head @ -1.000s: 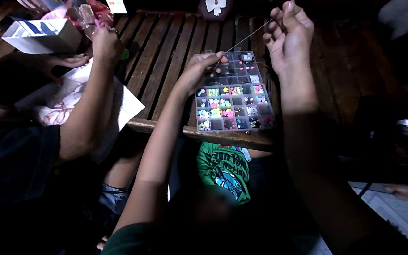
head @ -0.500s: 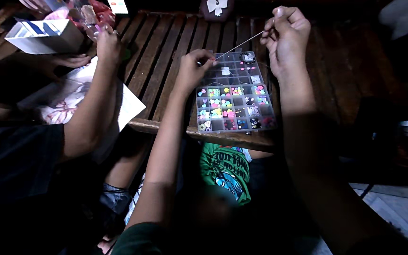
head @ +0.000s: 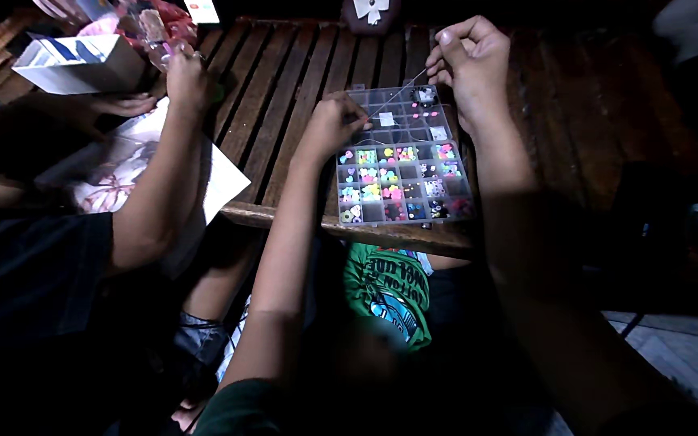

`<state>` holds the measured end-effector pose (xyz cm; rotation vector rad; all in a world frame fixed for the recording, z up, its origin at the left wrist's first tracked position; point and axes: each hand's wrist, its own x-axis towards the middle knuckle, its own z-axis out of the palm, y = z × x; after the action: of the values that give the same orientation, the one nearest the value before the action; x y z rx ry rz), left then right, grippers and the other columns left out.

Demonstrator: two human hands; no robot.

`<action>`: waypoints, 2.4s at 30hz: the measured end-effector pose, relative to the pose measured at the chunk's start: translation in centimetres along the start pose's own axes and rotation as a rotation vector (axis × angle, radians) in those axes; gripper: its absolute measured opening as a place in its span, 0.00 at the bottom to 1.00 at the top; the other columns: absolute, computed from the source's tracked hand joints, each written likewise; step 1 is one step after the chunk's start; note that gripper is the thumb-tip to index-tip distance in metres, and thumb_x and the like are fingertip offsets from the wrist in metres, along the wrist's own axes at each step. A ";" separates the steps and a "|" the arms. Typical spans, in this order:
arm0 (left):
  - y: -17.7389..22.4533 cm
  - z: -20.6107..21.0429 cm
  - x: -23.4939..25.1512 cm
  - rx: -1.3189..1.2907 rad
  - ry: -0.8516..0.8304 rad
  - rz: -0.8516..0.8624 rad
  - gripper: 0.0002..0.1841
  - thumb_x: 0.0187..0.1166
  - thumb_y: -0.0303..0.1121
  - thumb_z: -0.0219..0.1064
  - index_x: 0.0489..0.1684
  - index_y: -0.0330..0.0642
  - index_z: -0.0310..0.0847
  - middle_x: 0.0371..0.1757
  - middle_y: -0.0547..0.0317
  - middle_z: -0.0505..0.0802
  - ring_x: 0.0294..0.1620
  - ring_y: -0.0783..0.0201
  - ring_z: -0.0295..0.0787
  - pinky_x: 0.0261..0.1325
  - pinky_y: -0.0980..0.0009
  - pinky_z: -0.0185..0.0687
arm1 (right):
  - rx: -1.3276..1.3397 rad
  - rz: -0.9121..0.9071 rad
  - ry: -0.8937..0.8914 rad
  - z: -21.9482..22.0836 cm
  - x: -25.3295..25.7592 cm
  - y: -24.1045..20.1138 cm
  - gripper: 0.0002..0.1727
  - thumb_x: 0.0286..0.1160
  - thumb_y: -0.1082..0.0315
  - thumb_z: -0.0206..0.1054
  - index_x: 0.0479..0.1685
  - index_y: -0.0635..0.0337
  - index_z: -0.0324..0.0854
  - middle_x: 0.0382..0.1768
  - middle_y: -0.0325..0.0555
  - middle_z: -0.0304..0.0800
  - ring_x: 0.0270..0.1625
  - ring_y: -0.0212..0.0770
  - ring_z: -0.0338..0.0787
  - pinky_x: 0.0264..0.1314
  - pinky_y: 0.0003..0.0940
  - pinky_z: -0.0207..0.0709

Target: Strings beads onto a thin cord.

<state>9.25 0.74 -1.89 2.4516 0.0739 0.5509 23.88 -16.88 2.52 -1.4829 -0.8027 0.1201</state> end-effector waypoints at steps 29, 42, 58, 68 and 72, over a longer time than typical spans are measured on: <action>1.7 0.1 0.4 -0.709 0.181 -0.122 0.04 0.82 0.25 0.66 0.46 0.35 0.86 0.38 0.67 0.91 0.38 0.77 0.88 0.48 0.76 0.86 | -0.330 -0.149 -0.347 1.3 -1.0 -0.7 0.13 0.84 0.67 0.66 0.59 0.63 0.87 0.58 0.47 0.89 0.56 0.27 0.87 0.61 0.23 0.79; 1.2 0.2 0.5 -0.654 0.276 -0.181 0.05 0.82 0.26 0.67 0.46 0.34 0.86 0.39 0.63 0.91 0.38 0.75 0.87 0.48 0.75 0.85 | -0.900 0.070 -0.674 0.0 -0.5 0.4 0.09 0.80 0.67 0.71 0.47 0.65 0.91 0.54 0.63 0.90 0.61 0.63 0.86 0.66 0.69 0.71; 1.4 0.2 0.5 -0.665 0.248 -0.206 0.04 0.82 0.26 0.67 0.45 0.35 0.86 0.37 0.64 0.91 0.37 0.76 0.87 0.46 0.77 0.85 | -0.982 0.069 -0.669 -0.2 -0.6 -0.2 0.09 0.81 0.66 0.70 0.49 0.59 0.93 0.59 0.59 0.91 0.66 0.63 0.86 0.71 0.71 0.68; 1.6 0.1 0.4 -0.640 0.239 -0.204 0.05 0.82 0.26 0.67 0.46 0.34 0.86 0.38 0.64 0.91 0.37 0.77 0.87 0.46 0.77 0.85 | -1.122 0.036 -0.680 0.6 -1.1 -0.9 0.11 0.83 0.65 0.66 0.48 0.61 0.93 0.56 0.61 0.91 0.65 0.65 0.86 0.72 0.70 0.66; 1.4 0.0 0.4 -0.612 0.221 -0.206 0.06 0.82 0.26 0.67 0.47 0.34 0.86 0.39 0.62 0.91 0.38 0.76 0.87 0.47 0.76 0.84 | -1.138 0.021 -0.674 0.8 -1.2 -0.8 0.11 0.82 0.67 0.66 0.48 0.62 0.92 0.56 0.62 0.91 0.65 0.66 0.86 0.72 0.71 0.66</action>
<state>9.53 -0.37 -0.93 1.7619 0.2115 0.6387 22.22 -16.98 2.70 -2.5817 -1.5381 0.1999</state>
